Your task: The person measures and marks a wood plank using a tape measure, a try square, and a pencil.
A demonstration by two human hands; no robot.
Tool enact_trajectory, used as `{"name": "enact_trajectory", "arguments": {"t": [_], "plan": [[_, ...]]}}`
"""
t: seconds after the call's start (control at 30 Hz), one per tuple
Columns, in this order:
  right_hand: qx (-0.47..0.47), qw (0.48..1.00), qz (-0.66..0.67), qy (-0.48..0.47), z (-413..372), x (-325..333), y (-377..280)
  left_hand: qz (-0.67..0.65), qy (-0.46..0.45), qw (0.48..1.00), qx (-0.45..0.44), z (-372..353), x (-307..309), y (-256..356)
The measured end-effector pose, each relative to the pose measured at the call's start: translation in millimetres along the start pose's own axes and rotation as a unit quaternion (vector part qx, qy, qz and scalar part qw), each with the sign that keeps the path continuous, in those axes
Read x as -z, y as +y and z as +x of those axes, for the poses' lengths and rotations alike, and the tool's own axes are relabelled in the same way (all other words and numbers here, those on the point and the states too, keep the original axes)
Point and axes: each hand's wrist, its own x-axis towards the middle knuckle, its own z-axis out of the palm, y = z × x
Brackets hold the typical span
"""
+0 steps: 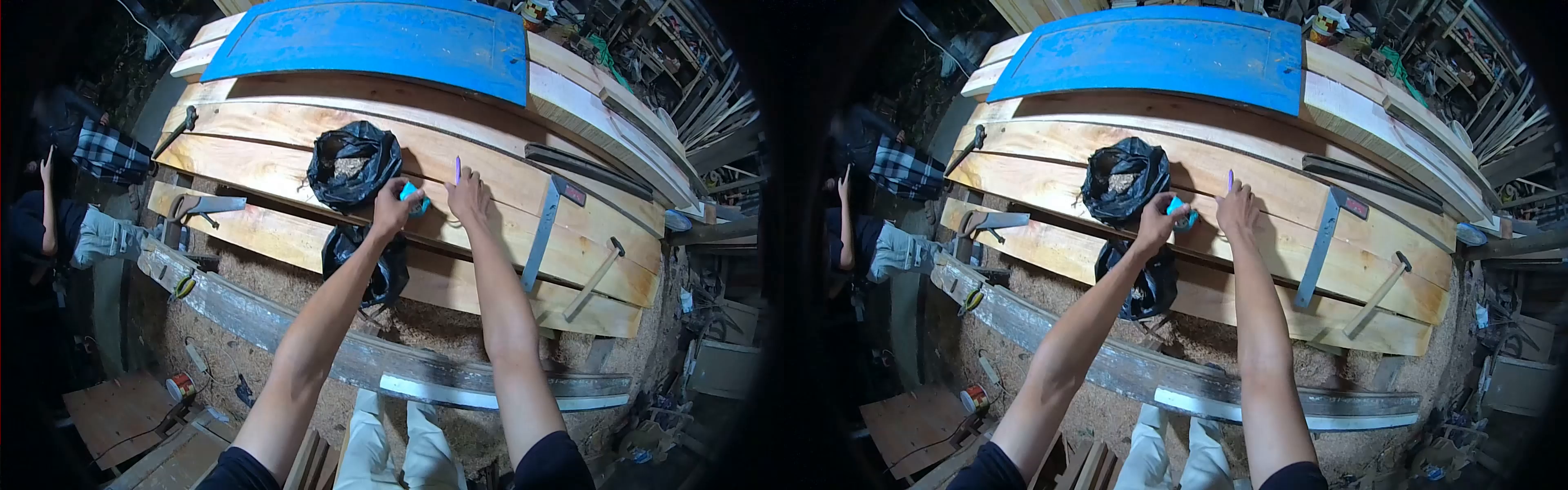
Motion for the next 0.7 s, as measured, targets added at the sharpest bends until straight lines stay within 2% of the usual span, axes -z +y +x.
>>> {"name": "enact_trajectory", "arguments": {"t": [0.1, 0.13, 0.17, 0.23, 0.3, 0.37, 0.43, 0.5, 0.53, 0.57, 0.67, 0.7], "plan": [[-0.01, 0.999, -0.001, -0.034, 21, -30, 24, -0.086, -0.041, 0.995, 0.023, -24, 4, 29], [0.004, 1.0, 0.001, 0.004, 12, -25, 22, -0.073, -0.054, 0.996, 0.002, -26, 5, 31], [0.005, 1.0, 0.002, 0.012, 4, -16, 22, -0.057, -0.053, 0.997, -0.025, -30, 5, 35], [-0.005, 0.997, 0.07, 0.031, -16, 12, 16, -0.072, -0.058, 0.996, -0.008, -40, 5, 48], [-0.019, 0.993, 0.089, 0.08, -43, 36, 16, -0.068, -0.054, 0.995, -0.039, -49, 3, 60], [0.017, 0.982, 0.173, 0.079, -60, 46, 37, -0.079, -0.062, 0.994, -0.049, -65, -1, 83], [0.019, 0.965, 0.257, 0.055, -93, 84, 42, -0.08, -0.064, 0.992, -0.07, -79, -8, 95], [0.123, 0.939, 0.304, 0.102, -137, 131, 43, -0.112, -0.086, 0.989, -0.047, -101, -16, 114], [0.198, 0.918, 0.31, 0.149, -155, 151, 43, -0.09, -0.102, 0.991, -0.002, -117, -19, 133], [0.176, 0.93, 0.317, 0.066, -175, 171, 45, -0.091, -0.108, 0.99, -0.005, -135, -23, 148], [0.244, 0.917, 0.311, 0.052, -215, 201, 55, -0.05, -0.154, 0.985, 0.056, -171, -38, 186], [0.225, 0.921, 0.315, 0.042, -231, 212, 56, -0.05, -0.156, 0.985, 0.057, -185, -42, 196]]}}
